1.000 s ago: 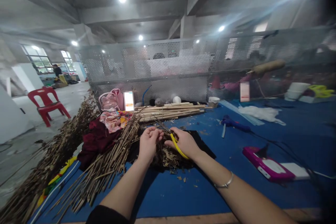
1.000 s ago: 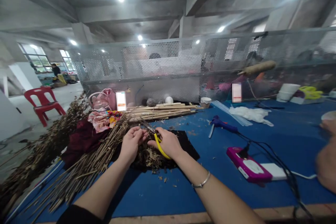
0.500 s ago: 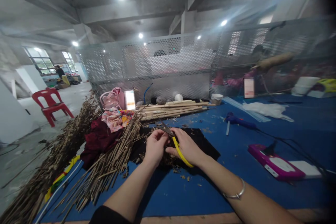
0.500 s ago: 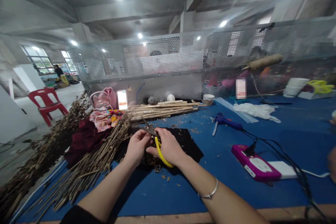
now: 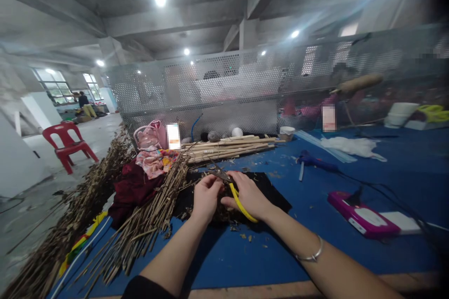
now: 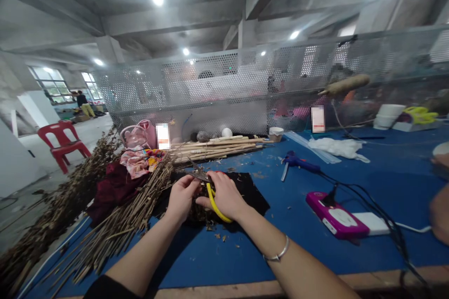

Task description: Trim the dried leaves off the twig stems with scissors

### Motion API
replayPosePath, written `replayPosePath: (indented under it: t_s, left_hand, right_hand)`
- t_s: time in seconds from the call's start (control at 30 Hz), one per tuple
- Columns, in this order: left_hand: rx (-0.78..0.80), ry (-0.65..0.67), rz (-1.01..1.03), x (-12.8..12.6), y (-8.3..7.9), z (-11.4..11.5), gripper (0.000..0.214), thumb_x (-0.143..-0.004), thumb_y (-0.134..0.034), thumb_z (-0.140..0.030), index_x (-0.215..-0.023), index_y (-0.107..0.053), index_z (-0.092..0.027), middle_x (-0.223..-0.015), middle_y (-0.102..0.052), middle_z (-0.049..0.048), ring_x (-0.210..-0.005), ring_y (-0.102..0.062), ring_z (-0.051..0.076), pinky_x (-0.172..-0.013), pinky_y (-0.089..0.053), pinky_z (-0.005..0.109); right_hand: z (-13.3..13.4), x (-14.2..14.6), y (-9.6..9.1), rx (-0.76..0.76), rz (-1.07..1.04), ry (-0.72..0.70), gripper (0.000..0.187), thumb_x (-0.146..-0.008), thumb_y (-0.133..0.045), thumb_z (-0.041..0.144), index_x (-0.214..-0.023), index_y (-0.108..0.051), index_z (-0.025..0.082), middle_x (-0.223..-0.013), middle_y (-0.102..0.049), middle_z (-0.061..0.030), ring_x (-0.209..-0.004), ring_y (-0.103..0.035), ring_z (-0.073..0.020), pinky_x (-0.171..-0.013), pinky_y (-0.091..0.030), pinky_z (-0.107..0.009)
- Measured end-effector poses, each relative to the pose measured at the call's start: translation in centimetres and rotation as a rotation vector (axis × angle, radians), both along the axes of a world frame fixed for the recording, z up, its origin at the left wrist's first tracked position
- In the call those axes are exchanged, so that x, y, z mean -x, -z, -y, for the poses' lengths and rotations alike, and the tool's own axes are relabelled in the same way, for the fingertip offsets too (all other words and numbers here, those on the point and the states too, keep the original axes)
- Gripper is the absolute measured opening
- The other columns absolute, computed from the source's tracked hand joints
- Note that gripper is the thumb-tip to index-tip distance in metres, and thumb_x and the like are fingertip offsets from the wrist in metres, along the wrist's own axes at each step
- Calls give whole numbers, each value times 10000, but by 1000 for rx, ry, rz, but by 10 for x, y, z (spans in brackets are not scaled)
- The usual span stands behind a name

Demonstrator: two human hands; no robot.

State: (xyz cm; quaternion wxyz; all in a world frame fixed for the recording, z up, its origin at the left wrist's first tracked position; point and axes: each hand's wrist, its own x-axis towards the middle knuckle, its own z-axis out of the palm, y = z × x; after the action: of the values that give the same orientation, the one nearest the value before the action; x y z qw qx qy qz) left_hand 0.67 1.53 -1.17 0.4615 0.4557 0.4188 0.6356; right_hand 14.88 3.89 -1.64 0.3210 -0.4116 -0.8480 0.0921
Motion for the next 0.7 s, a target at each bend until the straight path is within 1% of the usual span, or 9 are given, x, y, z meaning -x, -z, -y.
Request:
replayPosePath:
  t_s: [0.13,0.27,0.33,0.4,0.5,0.57,0.7]
  left_hand:
    - [-14,-3,-7,1,2,-1,167,-703,-622,-293,-767,-646,-140,-657,-585,-14,-544,-471,56,-541,-386,165]
    - [27,15,41,1,2,-1,198,-671,-651,-304,-790,-629,-147,-730,-612,6,-620,-538,88,-563,-425,185]
    - [43,26,63,1,1,-1,230,-658,-663,-315,-808,-627,-144,-742,-621,14,-625,-552,97,-569,-438,198]
    - [38,30,77,1,0,-1,248,-650,-672,-323,-803,-628,-133,-719,-623,14,-589,-543,87,-568,-438,201]
    - [35,14,79,1,-2,0,243,-631,-688,-329,-736,-625,-120,-645,-618,2,-531,-524,74,-553,-426,196]
    - [52,0,65,0,-2,1,244,-620,-696,-335,-706,-620,-119,-633,-625,7,-538,-539,84,-552,-427,201]
    - [60,3,45,0,0,1,253,-629,-692,-328,-743,-620,-114,-674,-647,35,-592,-573,109,-570,-439,214]
  right_hand:
    - [0,-1,-1,5,3,2,625,-676,-643,485,-1174,-422,180,-1096,-519,-119,-1035,-471,-267,-865,-379,-428]
    - [3,-1,-1,16,-4,7,685,-634,-668,520,-1182,-426,189,-1107,-511,-111,-1034,-471,-260,-880,-366,-418]
    - [4,0,-2,5,2,18,699,-621,-673,529,-1183,-425,195,-1107,-509,-109,-1030,-467,-258,-875,-362,-419]
    - [5,0,-3,-11,11,31,711,-615,-671,541,-1184,-419,199,-1100,-508,-108,-1027,-461,-261,-865,-360,-422]
    - [6,-1,-4,-23,21,44,710,-623,-660,544,-1194,-403,209,-1098,-505,-104,-1029,-451,-267,-858,-352,-425]
    - [6,-1,-4,-20,25,47,708,-631,-656,534,-1205,-391,215,-1109,-499,-105,-1035,-447,-268,-863,-344,-427]
    - [6,-1,-2,-20,30,40,740,-620,-659,545,-1216,-381,206,-1124,-492,-112,-1049,-437,-276,-869,-340,-433]
